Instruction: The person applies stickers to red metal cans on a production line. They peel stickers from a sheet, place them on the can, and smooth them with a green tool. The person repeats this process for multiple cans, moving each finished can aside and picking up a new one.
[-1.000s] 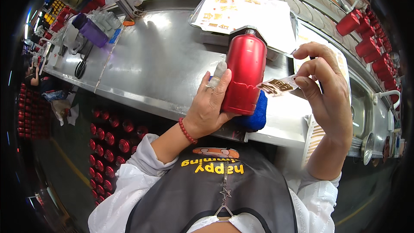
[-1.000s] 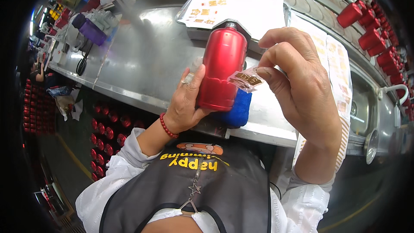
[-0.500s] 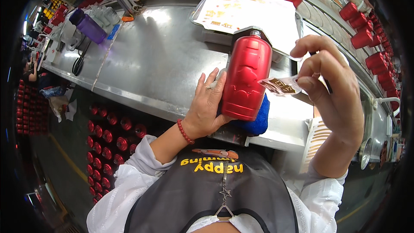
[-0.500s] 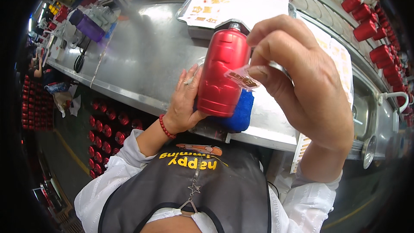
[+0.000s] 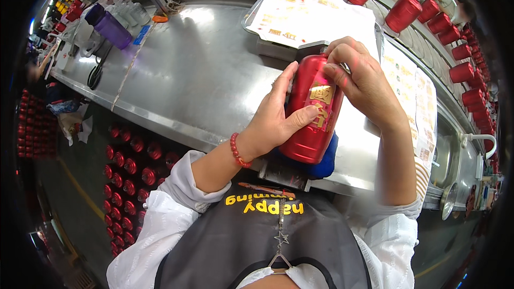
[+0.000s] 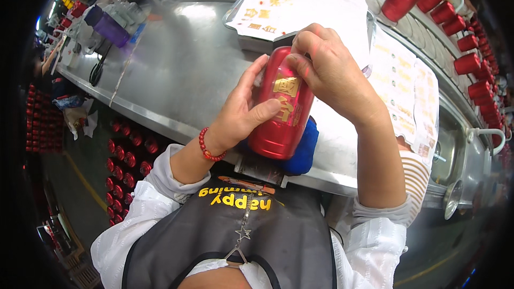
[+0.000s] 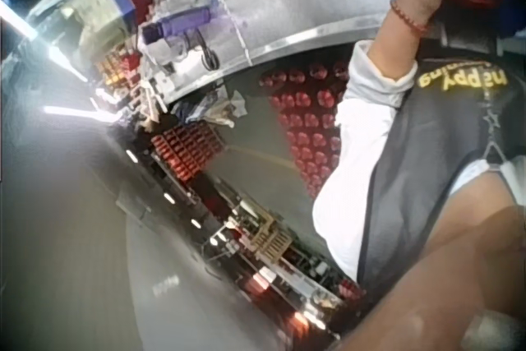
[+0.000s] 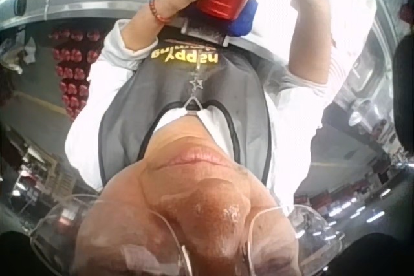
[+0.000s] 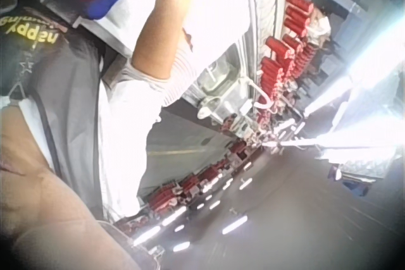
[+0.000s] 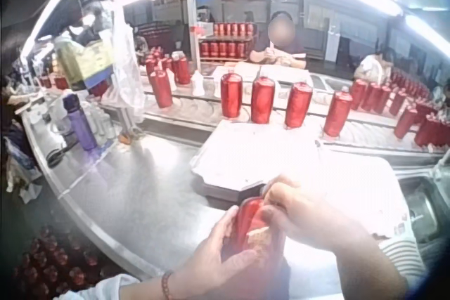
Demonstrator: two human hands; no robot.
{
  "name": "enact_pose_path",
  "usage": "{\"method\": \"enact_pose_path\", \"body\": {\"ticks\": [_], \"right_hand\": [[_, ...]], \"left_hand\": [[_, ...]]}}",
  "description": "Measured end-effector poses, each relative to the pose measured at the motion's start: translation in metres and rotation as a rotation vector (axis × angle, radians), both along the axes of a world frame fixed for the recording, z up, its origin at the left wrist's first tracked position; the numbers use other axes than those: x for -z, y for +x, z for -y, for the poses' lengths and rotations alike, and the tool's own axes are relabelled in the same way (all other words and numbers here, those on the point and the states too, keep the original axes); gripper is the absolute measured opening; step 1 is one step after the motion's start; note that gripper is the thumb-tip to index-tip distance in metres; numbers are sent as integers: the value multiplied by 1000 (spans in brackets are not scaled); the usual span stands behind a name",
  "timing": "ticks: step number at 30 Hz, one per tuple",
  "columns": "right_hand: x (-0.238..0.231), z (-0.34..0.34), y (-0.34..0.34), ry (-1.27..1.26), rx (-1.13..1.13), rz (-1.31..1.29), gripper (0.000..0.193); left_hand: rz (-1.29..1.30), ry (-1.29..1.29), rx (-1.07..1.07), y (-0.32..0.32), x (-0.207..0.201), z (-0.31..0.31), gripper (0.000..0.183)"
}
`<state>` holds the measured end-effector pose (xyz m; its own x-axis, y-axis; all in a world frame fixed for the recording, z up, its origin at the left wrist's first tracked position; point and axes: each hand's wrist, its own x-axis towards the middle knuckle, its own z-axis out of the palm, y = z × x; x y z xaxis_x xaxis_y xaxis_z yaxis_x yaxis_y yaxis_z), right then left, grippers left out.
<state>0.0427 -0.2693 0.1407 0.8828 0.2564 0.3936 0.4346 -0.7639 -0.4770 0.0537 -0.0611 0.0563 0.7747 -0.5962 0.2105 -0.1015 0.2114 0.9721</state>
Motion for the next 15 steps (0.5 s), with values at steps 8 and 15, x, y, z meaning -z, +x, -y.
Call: {"method": "enact_pose_path", "body": {"ticks": [8, 15], "right_hand": [[0, 1, 2, 29, 32, -73, 12], [2, 7, 2, 110, 18, -139, 11]], "left_hand": [[-251, -186, 150, 4, -1, -1, 76], [-171, -63, 87, 3, -2, -3, 74]]}}
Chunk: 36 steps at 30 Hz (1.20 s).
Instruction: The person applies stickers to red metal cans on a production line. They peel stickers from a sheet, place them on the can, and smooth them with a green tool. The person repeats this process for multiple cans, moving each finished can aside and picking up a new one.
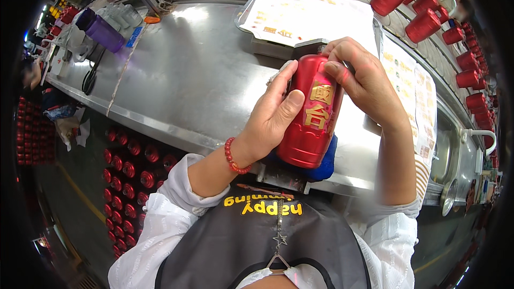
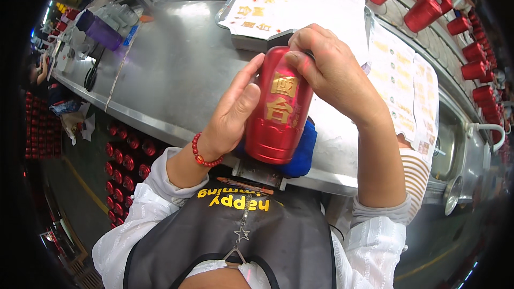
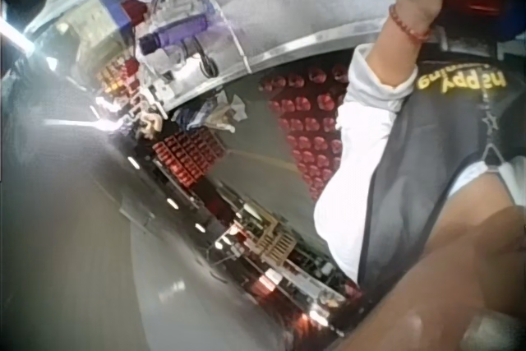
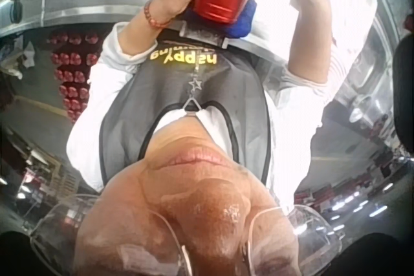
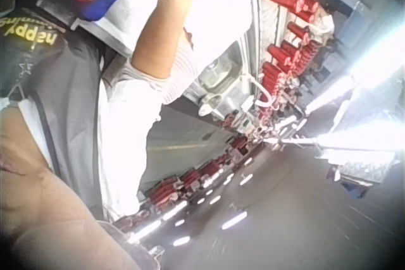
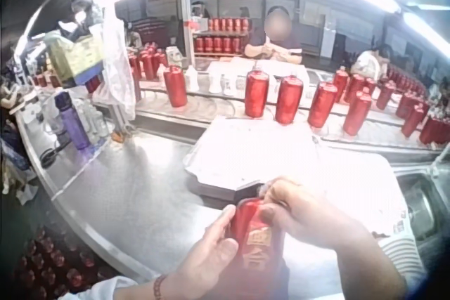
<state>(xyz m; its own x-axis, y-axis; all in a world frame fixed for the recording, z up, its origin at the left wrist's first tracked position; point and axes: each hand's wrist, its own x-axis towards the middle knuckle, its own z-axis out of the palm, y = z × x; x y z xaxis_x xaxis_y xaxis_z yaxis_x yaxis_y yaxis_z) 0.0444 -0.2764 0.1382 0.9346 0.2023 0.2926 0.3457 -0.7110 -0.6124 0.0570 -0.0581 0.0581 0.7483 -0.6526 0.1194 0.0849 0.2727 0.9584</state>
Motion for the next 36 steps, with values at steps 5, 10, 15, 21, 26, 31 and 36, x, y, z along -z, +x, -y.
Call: {"method": "enact_pose_path", "body": {"ticks": [5, 10, 15, 21, 26, 31, 36], "right_hand": [[0, 0, 1, 10, 3, -9, 12], [0, 0, 2, 8, 17, -15, 11], [2, 0, 2, 11, 15, -9, 10], [4, -5, 4, 63, 41, 85, 14], [3, -5, 3, 84, 50, 57, 14], [4, -6, 3, 86, 53, 59, 13], [0, -8, 2, 87, 54, 41, 12]], "left_hand": [[94, 65, -67, -1, 0, 5, 75], [10, -20, -45, -3, -3, 6, 75], [52, 8, -28, 0, 0, 6, 73], [113, 67, -16, 2, 1, 5, 70], [75, 32, -11, 2, 1, 5, 71], [59, 51, -27, 0, 0, 4, 81], [60, 32, -7, 0, 0, 4, 88]]}}
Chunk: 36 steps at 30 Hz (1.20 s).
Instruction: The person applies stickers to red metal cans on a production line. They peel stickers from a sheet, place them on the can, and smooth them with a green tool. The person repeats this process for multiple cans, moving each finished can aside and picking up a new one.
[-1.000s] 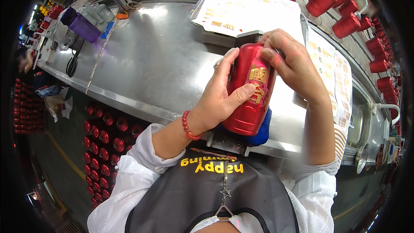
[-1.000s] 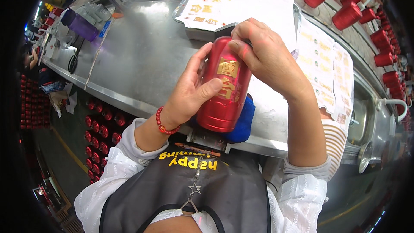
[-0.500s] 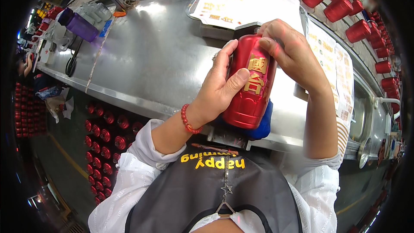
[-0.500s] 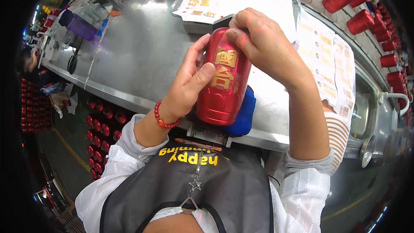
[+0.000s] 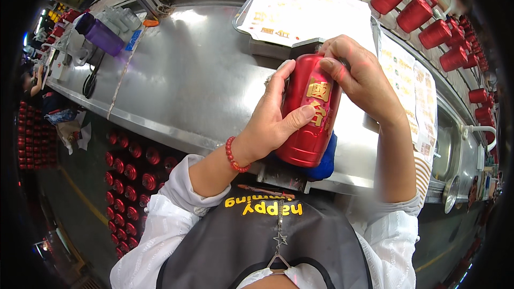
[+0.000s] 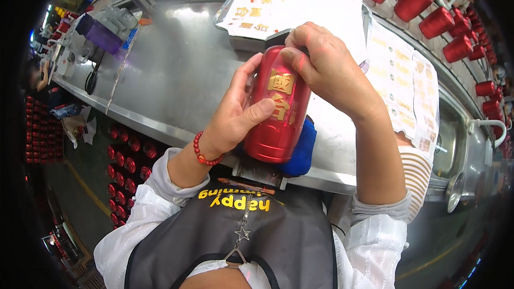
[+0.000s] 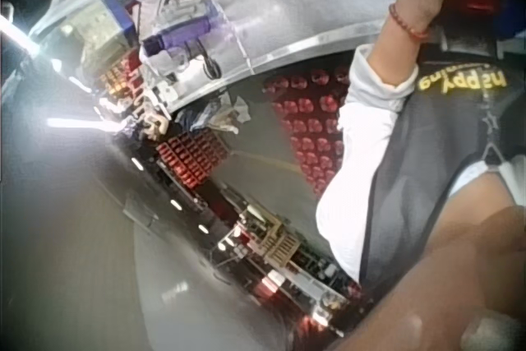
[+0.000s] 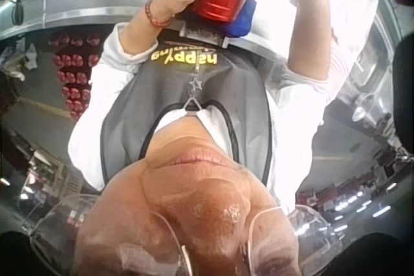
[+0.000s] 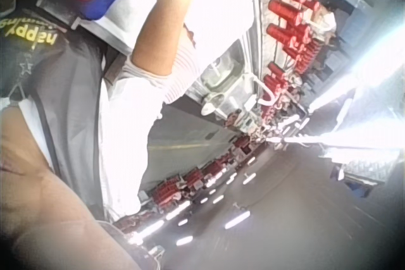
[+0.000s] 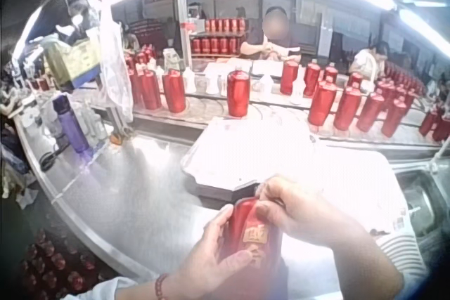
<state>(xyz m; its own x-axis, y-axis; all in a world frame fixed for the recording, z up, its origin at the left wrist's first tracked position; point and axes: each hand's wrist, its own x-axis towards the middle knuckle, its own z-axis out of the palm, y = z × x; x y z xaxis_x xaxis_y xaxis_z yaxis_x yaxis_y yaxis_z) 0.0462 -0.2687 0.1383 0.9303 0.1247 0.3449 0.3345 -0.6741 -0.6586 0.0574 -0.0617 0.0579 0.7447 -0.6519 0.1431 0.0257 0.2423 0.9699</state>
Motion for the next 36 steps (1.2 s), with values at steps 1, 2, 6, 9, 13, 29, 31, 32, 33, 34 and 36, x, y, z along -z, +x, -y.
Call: {"method": "enact_pose_path", "body": {"ticks": [1, 2, 6, 9, 13, 29, 31, 32, 33, 34, 36], "right_hand": [[0, 0, 0, 6, 1, -5, 12], [-1, -1, 0, 11, 4, -13, 13], [0, 0, 1, -24, 22, -11, 13], [2, -1, -1, -26, 51, 14, 14], [12, 3, -16, -27, 292, 136, 32], [46, -24, -74, 178, 310, -74, 79], [48, -24, -73, 206, 310, -72, 78], [49, -24, -73, 204, 309, -63, 78], [50, -24, -73, 201, 308, -54, 78], [51, -24, -73, 199, 306, -45, 78], [48, -24, -74, 193, 314, -59, 77]], "left_hand": [[-2, -4, 3, 0, 0, 0, 88], [3, -1, 0, 0, 1, 0, 88], [1, -14, -8, 0, 2, 1, 87], [30, 30, 1, 1, 1, 0, 84], [-27, -26, -7, -3, -5, 2, 83], [199, 135, -149, 24, -3, 16, 61], [171, 127, -148, 27, -4, 16, 58], [141, 123, -139, 29, -6, 16, 55], [110, 118, -130, 32, -8, 17, 53], [110, 130, -118, 36, -10, 19, 51], [109, 152, -99, 46, -15, 22, 47]]}}
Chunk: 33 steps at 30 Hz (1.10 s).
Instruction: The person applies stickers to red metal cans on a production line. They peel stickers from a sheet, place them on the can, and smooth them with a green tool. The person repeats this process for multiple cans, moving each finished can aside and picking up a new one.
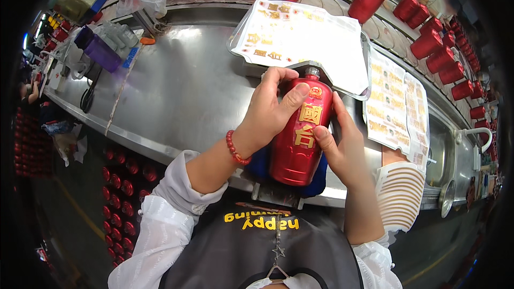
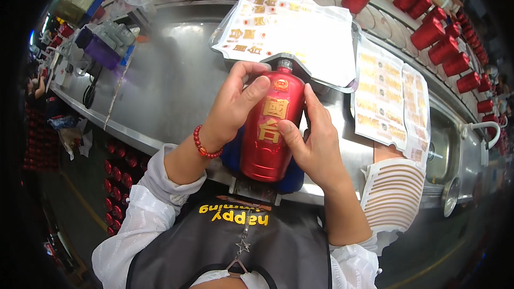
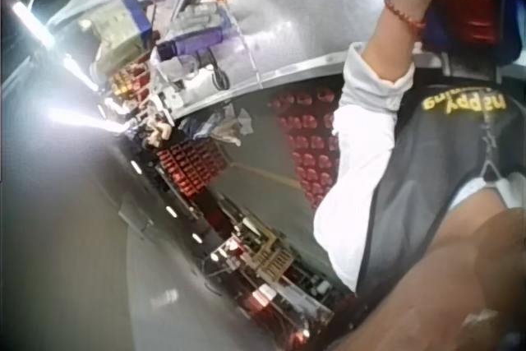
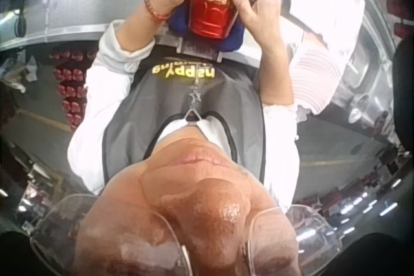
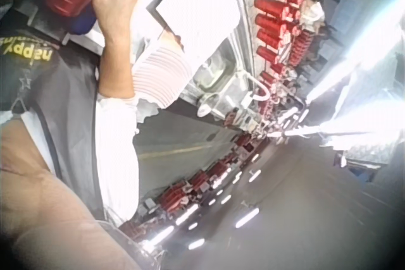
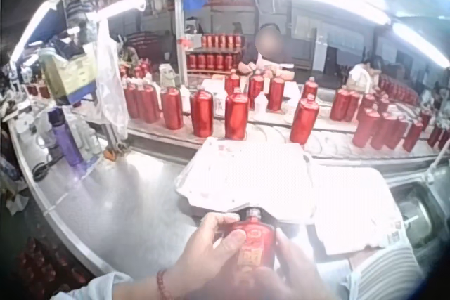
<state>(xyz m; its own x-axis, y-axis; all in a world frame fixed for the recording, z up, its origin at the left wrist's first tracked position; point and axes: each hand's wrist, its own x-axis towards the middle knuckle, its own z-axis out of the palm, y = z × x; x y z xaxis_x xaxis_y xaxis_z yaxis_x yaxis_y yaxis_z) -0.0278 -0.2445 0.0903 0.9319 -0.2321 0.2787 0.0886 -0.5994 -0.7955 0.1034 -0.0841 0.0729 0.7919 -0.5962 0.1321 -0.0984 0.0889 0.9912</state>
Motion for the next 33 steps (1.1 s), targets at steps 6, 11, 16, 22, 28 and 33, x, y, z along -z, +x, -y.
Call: {"method": "enact_pose_path", "body": {"ticks": [6, 11, 16, 22, 28, 33], "right_hand": [[0, 0, 1, -8, -7, 2, 78], [0, 1, 1, 10, -12, 3, 77], [-1, 1, 1, -11, -17, 6, 77], [-2, 0, 1, -19, -22, -2, 77], [1, 1, 0, -4, -24, 6, 78], [2, 2, 1, 14, -21, -7, 73]], "left_hand": [[86, 17, -84, 1, -4, 15, 43], [-91, -76, -40, 3, -4, 13, 38], [757, -74, -165, -2, -20, 5, 28], [479, 50, -83, 14, -12, 7, 26], [287, -11, 7, 17, 0, 19, 14], [130, -26, 26, 13, 4, 11, 25]]}}
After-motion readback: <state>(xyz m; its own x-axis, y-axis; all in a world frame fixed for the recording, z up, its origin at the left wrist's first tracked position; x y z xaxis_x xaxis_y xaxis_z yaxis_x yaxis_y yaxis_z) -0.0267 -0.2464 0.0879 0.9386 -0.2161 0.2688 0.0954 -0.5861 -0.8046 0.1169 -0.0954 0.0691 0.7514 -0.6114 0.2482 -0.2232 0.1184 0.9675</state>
